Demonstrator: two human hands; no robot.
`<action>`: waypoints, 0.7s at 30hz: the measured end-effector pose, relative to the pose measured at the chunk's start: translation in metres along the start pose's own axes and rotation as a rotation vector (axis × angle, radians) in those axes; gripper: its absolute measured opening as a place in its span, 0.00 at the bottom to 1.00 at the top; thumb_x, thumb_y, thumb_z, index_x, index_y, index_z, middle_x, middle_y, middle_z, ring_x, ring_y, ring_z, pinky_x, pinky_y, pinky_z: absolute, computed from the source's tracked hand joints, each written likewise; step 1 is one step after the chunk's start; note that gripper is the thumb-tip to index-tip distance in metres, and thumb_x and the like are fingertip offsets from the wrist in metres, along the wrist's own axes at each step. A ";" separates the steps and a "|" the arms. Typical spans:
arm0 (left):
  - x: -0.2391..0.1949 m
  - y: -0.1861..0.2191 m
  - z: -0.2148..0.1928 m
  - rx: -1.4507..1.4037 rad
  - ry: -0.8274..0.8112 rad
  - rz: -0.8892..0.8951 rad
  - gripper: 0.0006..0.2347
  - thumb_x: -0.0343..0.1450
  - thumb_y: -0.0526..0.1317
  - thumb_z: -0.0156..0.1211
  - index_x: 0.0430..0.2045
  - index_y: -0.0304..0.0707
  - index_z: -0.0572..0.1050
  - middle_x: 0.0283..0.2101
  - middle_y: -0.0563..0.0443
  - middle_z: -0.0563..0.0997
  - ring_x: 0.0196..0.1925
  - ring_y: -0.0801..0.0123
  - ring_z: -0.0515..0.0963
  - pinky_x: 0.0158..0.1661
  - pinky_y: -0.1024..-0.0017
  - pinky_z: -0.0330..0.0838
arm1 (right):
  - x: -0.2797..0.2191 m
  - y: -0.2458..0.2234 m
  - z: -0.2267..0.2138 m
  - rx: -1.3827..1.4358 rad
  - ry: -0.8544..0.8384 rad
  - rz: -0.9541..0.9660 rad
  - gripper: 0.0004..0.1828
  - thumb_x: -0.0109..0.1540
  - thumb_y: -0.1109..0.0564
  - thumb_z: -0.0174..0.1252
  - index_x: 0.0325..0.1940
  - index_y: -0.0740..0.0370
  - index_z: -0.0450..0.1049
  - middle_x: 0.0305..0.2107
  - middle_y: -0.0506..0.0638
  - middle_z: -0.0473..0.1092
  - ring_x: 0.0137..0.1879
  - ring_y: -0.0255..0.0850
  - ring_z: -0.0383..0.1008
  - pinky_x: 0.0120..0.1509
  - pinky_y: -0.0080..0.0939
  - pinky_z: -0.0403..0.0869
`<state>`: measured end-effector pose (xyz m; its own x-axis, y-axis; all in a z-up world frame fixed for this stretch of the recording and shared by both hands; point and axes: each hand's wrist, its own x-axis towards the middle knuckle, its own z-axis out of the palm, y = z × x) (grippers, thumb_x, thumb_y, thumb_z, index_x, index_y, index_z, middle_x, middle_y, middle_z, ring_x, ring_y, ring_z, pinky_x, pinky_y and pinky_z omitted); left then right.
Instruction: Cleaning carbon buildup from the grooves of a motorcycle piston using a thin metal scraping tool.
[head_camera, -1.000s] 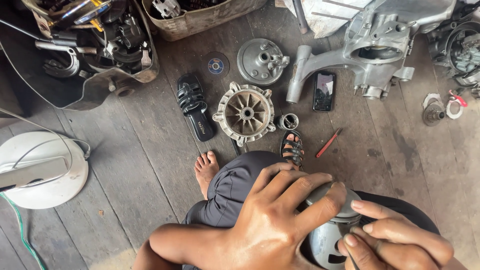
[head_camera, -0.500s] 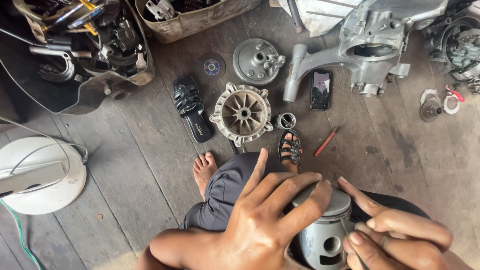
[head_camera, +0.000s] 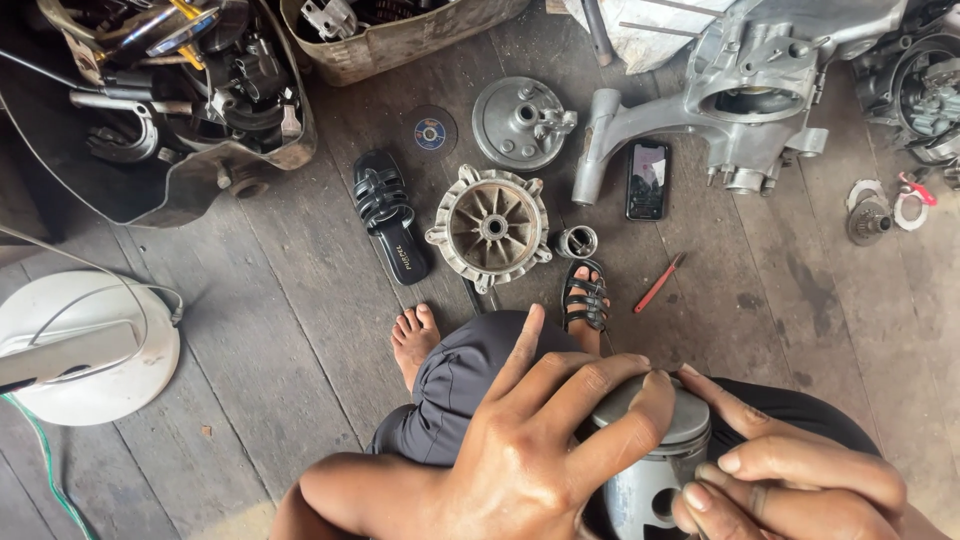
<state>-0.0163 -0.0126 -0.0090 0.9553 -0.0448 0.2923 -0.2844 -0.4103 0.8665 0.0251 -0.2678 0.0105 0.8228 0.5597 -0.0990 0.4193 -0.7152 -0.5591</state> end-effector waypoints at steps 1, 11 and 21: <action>0.000 0.000 0.000 0.008 0.001 0.000 0.14 0.70 0.39 0.54 0.48 0.35 0.76 0.52 0.39 0.80 0.51 0.52 0.80 0.69 0.30 0.55 | 0.001 -0.003 0.002 -0.016 0.056 -0.044 0.24 0.44 0.56 0.72 0.40 0.72 0.81 0.32 0.48 0.78 0.29 0.30 0.86 0.53 0.27 0.84; 0.001 -0.001 -0.001 -0.015 0.009 0.000 0.14 0.69 0.39 0.55 0.47 0.35 0.76 0.51 0.39 0.80 0.49 0.54 0.81 0.70 0.33 0.55 | 0.002 -0.001 0.020 0.134 0.218 -0.216 0.10 0.49 0.61 0.66 0.17 0.67 0.72 0.35 0.48 0.62 0.38 0.43 0.86 0.74 0.59 0.81; 0.004 -0.005 -0.001 -0.025 -0.011 0.053 0.19 0.64 0.44 0.58 0.46 0.31 0.76 0.52 0.36 0.80 0.51 0.50 0.81 0.68 0.31 0.58 | -0.002 0.006 0.016 0.127 0.184 -0.316 0.09 0.54 0.62 0.64 0.35 0.65 0.71 0.44 0.50 0.57 0.51 0.44 0.84 0.79 0.60 0.80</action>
<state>-0.0115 -0.0104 -0.0118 0.9396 -0.0762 0.3337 -0.3366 -0.3840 0.8598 0.0197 -0.2662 -0.0061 0.7205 0.6517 0.2372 0.6216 -0.4553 -0.6374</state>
